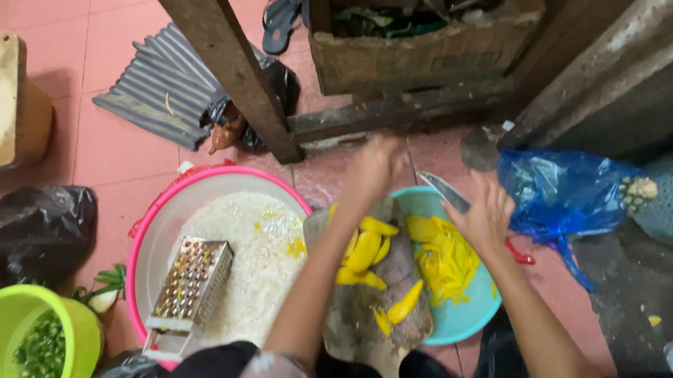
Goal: Slicing a mango into thin strips on a cutting board using a kitchen knife.
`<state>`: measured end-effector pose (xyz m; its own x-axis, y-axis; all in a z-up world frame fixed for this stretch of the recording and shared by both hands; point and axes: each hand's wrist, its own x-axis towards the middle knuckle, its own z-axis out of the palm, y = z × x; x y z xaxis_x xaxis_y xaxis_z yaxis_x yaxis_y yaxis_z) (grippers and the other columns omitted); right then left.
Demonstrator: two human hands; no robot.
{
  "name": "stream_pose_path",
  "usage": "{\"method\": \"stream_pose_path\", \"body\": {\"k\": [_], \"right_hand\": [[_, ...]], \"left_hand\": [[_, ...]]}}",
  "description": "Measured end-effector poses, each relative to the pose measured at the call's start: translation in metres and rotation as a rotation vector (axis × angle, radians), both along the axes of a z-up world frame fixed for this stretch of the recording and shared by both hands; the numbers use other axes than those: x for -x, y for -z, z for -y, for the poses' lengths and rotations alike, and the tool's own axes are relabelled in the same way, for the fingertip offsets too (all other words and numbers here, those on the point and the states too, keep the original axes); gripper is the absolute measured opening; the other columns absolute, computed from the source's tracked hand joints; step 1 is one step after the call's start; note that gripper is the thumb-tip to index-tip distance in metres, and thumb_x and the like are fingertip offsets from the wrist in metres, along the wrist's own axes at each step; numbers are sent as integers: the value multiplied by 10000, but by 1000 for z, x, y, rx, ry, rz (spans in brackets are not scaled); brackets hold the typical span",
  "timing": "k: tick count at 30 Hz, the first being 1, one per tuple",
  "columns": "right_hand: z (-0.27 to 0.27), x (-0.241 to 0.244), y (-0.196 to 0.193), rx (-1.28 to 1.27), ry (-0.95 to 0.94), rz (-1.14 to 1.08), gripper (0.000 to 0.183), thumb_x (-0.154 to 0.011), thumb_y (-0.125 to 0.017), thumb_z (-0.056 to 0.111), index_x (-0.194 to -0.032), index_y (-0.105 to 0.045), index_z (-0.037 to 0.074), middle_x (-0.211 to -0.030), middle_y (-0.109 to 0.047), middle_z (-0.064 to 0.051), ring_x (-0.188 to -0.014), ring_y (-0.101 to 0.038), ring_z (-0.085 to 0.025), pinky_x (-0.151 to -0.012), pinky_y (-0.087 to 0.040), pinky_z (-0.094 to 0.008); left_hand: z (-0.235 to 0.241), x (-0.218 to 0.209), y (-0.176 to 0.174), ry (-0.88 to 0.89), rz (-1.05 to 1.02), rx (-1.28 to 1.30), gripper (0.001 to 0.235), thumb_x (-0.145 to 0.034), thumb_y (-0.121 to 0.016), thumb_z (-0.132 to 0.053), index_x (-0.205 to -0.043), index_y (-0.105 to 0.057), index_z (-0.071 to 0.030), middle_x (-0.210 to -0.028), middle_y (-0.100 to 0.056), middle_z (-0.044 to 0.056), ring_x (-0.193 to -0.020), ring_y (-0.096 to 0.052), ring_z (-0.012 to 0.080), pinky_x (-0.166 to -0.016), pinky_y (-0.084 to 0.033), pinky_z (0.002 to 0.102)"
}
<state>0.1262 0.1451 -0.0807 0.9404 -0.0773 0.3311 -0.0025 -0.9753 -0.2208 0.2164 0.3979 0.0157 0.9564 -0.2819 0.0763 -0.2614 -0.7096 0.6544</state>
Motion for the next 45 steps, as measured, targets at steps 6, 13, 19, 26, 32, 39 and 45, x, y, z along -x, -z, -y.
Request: {"method": "stream_pose_path", "body": {"k": [6, 13, 19, 26, 32, 39, 45], "right_hand": [[-12, -173, -111, 313, -257, 126, 899, -717, -838, 464, -1456, -493, 84, -1406, -540, -152, -1369, -468, -315, -1113, -327, -532], [-20, -297, -107, 523, -521, 164, 1054, -648, -833, 407, -1530, -418, 8, -1597, -419, -171, -1489, -353, -318, -1171, -274, -548], [-31, -295, -79, 387, -467, 381, 235, -819, -765, 228, -930, -600, 103, -858, -559, -59, -887, -589, -236, -918, -434, -443], [-28, -277, -76, 331, -506, 503, 218, -763, -772, 111, -910, -612, 119, -857, -567, -42, -910, -609, -227, -903, -449, -410], [-20, -269, -48, 330, -484, 540, 102, -894, -698, 218, -879, -606, 176, -868, -572, -18, -905, -603, -208, -961, -433, -412], [-25, -242, -44, 304, -446, 525, 150, -769, -726, 158, -836, -592, 151, -843, -555, -38, -884, -587, -239, -955, -441, -426], [-29, -226, -45, 330, -437, 518, 121, -814, -676, 171, -906, -613, 127, -907, -573, -72, -940, -599, -265, -980, -432, -458]], "left_hand": [[-53, -171, -53, -104, 78, -267, 275, -889, -636, -276, -1086, -704, -97, -971, -708, 218, -968, -698, 462, -799, -579, 593], [-80, -270, 24, -745, -15, 368, 1064, -827, -648, -681, -1489, -280, 65, -1355, -556, 336, -1175, -627, 437, -980, -508, 443], [-81, -303, 74, -721, -418, 595, 1312, -625, -783, -845, -1553, -383, -9, -1504, -492, 289, -1426, -476, 358, -1233, -312, 468], [-55, -251, 74, -723, -410, 756, 590, -736, -641, -323, -1294, -689, -137, -1180, -686, 222, -1177, -635, 416, -970, -493, 532], [-63, -214, 45, -586, -402, 492, 591, -866, -543, -365, -1438, -556, -214, -1331, -630, 238, -1302, -559, 441, -1054, -449, 546], [-57, -173, 5, -589, -319, 725, 783, -824, -583, -236, -1569, -390, -88, -1396, -542, 334, -1316, -530, 428, -1081, -452, 497], [-56, -153, 13, -498, -209, 742, 782, -836, -551, -157, -1579, -343, -29, -1526, -430, 332, -1448, -380, 437, -1208, -289, 538]]}}
